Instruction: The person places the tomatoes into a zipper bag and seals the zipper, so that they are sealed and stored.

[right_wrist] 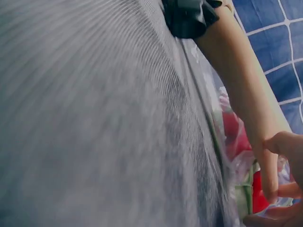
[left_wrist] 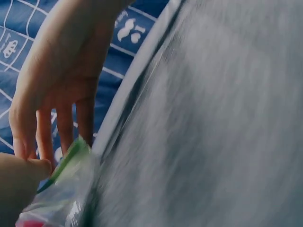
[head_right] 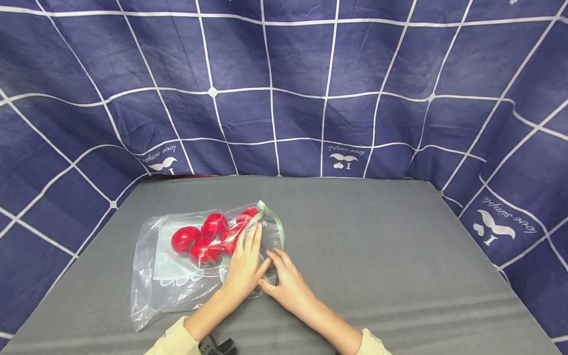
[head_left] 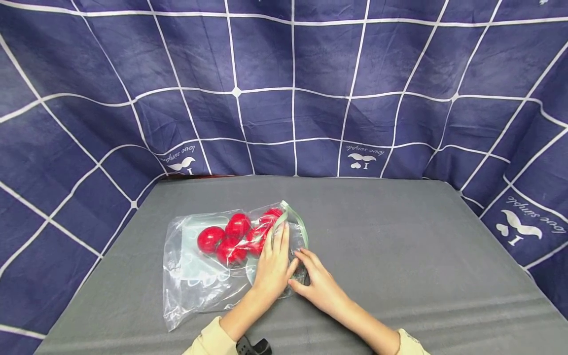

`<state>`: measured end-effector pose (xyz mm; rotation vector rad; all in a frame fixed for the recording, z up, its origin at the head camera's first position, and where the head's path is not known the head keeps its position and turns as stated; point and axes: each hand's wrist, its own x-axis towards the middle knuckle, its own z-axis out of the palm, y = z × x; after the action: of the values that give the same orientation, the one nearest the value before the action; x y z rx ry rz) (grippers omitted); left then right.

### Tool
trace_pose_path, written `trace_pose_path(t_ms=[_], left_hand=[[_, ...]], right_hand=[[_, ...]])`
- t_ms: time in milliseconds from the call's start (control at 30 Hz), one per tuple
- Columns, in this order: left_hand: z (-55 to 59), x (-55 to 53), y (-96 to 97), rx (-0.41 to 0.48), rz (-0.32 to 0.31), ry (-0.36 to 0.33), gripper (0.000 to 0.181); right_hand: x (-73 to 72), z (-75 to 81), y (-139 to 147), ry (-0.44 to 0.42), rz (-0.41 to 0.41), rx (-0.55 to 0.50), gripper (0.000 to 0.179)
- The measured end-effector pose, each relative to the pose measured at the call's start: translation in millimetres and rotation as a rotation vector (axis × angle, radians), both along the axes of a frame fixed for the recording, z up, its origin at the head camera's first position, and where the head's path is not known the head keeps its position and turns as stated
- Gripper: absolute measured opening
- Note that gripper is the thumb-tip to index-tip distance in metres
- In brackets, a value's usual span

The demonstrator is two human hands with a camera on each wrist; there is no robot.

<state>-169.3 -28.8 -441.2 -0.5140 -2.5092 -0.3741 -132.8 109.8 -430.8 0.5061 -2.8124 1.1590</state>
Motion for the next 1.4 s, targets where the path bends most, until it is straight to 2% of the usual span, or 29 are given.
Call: trace_pose_path(t_ms=[167, 267, 367, 500, 633, 867, 1000, 1100, 1167, 1233, 1300, 1367, 1400], left_hand=[[16.8, -1.4, -10.0, 0.011, -0.043, -0.096, 0.071], [29.0, -2.5, -15.3, -0.027, -0.053, -0.160, 0.071], [40.3, -5.6, -19.3, -0.105, -0.078, -0.152, 0.070], [52.3, -12.6, -22.1, -0.212, -0.125, -0.025, 0.059], [62.3, -19.8, -21.9, -0.273, -0.154, 0.086, 0.047], [78.9, -29.0, -17.0, -0.318, -0.271, 0.183, 0.041], [86.0, -35.3, -18.3, -0.312, -0.413, 0.254, 0.040], [88.2, -43.9, -21.5, -0.276, -0.550, 0.368, 0.037], [89.1, -50.7, -25.0, -0.219, -0.605, 0.457, 0.034], [90.7, -58.2, -28.8, -0.151, -0.616, 0.546, 0.031], [92.8, -66.7, -32.8, -0.078, -0.587, 0.614, 0.028], [95.2, -75.8, -35.6, -0.016, -0.533, 0.634, 0.026], [96.4, -80.3, -36.6, 0.012, -0.499, 0.620, 0.025]], right_hand=[[0.1, -1.8, -10, -0.018, -0.010, -0.061, 0.063], [0.7, -2.8, -13, -0.039, -0.011, -0.065, 0.064], [0.5, -4.5, -14, -0.030, -0.020, -0.061, 0.063], [-0.1, -6.8, -14, 0.017, -0.015, -0.037, 0.052], [0.9, -8.0, -12, 0.011, 0.005, -0.034, 0.040], [7.1, -6.8, -8, -0.034, -0.027, -0.139, 0.027], [11.6, -6.0, -4, -0.059, -0.064, -0.186, 0.025], [14.7, -5.3, -1, -0.077, -0.095, -0.218, 0.022], [16.2, -4.5, -1, -0.084, -0.106, -0.247, 0.022], [17.0, -3.7, -1, -0.101, -0.117, -0.291, 0.022], [17.5, -2.9, -1, -0.107, -0.131, -0.348, 0.024], [18.1, -2.0, -2, -0.113, -0.155, -0.401, 0.027], [18.4, -1.6, -2, -0.113, -0.171, -0.428, 0.028]])
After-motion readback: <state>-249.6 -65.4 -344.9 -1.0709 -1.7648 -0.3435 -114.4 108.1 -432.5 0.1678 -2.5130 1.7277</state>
